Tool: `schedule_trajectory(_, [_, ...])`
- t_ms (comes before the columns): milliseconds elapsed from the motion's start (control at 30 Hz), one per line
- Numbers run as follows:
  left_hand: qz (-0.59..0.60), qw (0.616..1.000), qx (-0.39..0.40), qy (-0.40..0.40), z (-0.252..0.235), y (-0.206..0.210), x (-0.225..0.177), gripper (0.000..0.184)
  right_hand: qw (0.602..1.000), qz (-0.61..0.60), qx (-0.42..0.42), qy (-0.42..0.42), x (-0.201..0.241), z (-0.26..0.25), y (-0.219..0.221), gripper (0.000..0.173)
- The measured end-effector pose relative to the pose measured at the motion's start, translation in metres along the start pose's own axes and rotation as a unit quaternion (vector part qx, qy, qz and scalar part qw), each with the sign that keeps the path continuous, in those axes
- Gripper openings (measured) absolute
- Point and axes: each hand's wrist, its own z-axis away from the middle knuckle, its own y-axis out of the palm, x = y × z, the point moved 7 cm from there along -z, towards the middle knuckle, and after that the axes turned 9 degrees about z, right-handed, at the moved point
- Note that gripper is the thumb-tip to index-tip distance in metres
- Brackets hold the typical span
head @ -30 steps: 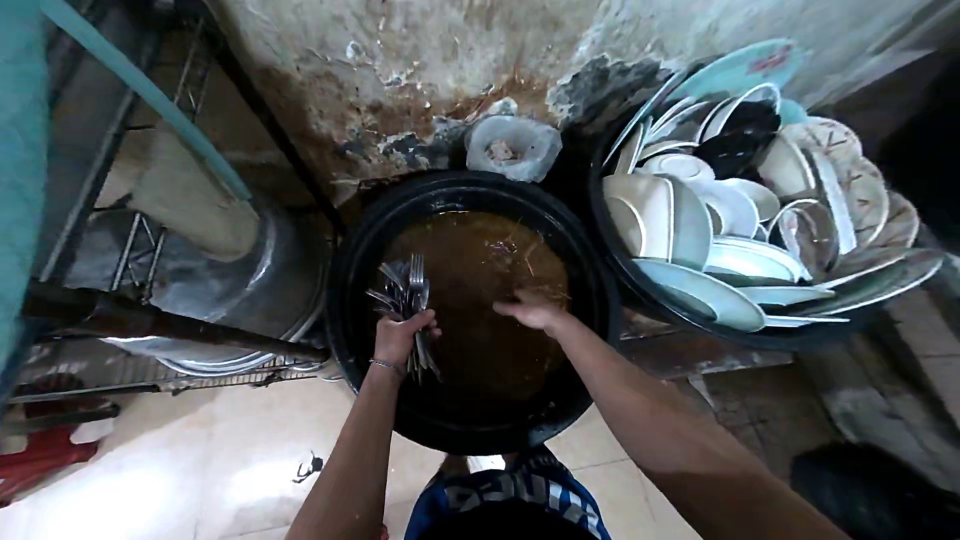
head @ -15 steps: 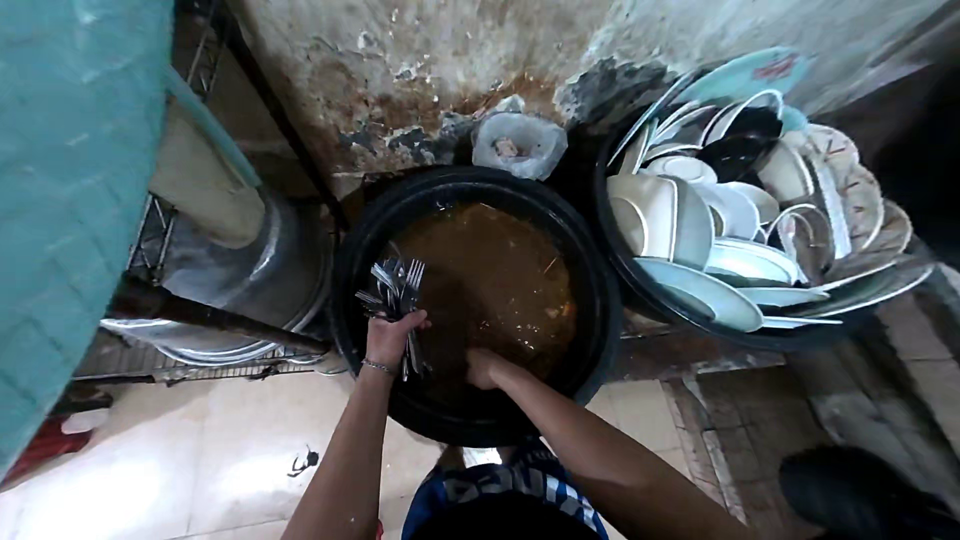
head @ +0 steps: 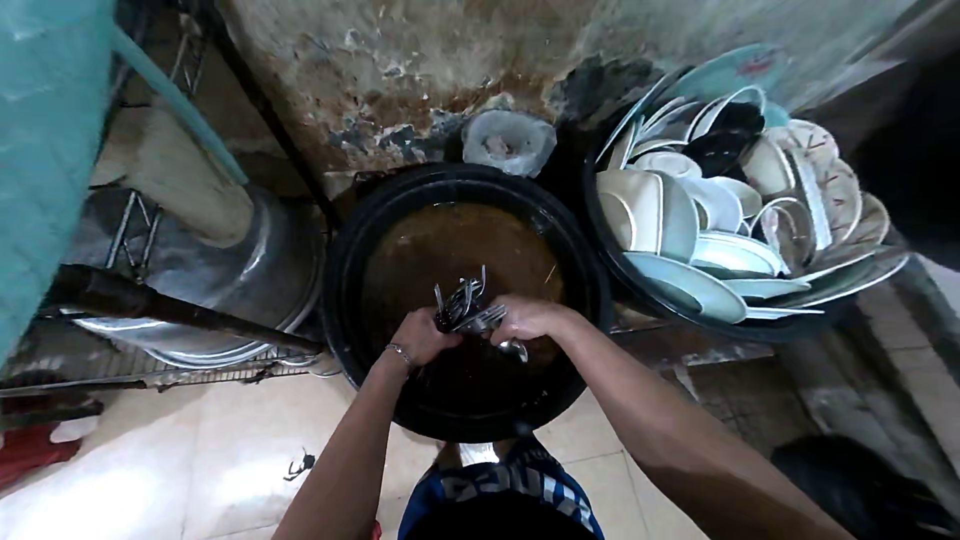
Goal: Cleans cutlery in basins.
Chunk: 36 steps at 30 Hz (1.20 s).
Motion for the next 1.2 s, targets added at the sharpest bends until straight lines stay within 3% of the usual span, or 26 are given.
schedule_trajectory(100, [-0.010,1.000,-0.027,0.000,-0.004,-0.003,0.002,0.040,0.998,-0.049,0.014,-0.024,-0.002,0.002,-0.005,0.031])
schedule_trajectory(167, [0.046,0.993,-0.106,0.012,-0.002,-0.009,0.009,0.036,0.996,-0.080,-0.005,-0.032,-0.009,0.000,-0.006,0.027])
schedule_trajectory(267, [0.196,0.946,-0.257,0.001,-0.004,-0.023,0.036,0.030,0.987,-0.154,-0.040,-0.014,-0.027,0.000,-0.006,0.019])
schedule_trajectory(367, [0.343,0.887,-0.307,-0.036,0.000,-0.025,0.059,0.030,0.964,-0.255,-0.076,0.003,-0.043,0.008,0.000,0.021])
schedule_trajectory(433, [0.444,0.845,-0.291,-0.060,0.002,-0.020,0.065,0.029,0.929,-0.352,-0.117,0.003,-0.048,0.013,0.006,0.019])
schedule_trajectory(500, [0.553,0.804,-0.213,-0.045,-0.001,-0.007,0.057,0.024,0.882,-0.447,-0.152,-0.003,-0.048,0.013,0.019,0.019])
schedule_trajectory(633, [0.606,0.789,-0.081,0.056,-0.005,0.017,0.027,0.028,0.840,-0.519,-0.159,-0.008,-0.022,0.004,0.050,0.018])
schedule_trajectory(767, [0.629,0.764,-0.136,0.043,-0.007,0.017,0.013,0.011,0.843,-0.522,-0.131,-0.008,-0.009,0.003,0.063,0.020])
schedule_trajectory(867, [0.641,0.740,-0.187,0.084,-0.012,-0.005,0.019,0.007,0.880,-0.454,-0.141,0.008,-0.019,0.007,0.062,0.017])
schedule_trajectory(933, [0.545,0.800,-0.222,0.115,-0.006,-0.026,0.018,0.028,0.899,-0.416,-0.135,0.026,-0.031,0.010,0.063,0.015])
schedule_trajectory(1033, [0.218,0.940,-0.216,0.151,0.016,-0.040,-0.009,0.038,0.913,-0.397,-0.089,0.029,-0.036,0.010,0.065,0.014])
schedule_trajectory(1067, [0.110,0.961,-0.184,0.175,0.022,-0.036,-0.022,0.039,0.919,-0.388,-0.067,0.020,-0.032,0.010,0.063,0.013])
schedule_trajectory(1133, [-0.056,0.966,-0.081,0.240,0.025,-0.019,-0.047,0.039,0.929,-0.367,-0.037,0.011,-0.018,0.013,0.051,0.017])
schedule_trajectory(1200, [-0.200,0.955,0.012,0.218,0.016,0.002,-0.052,0.034,0.931,-0.357,-0.057,0.051,-0.007,0.025,0.037,0.027])
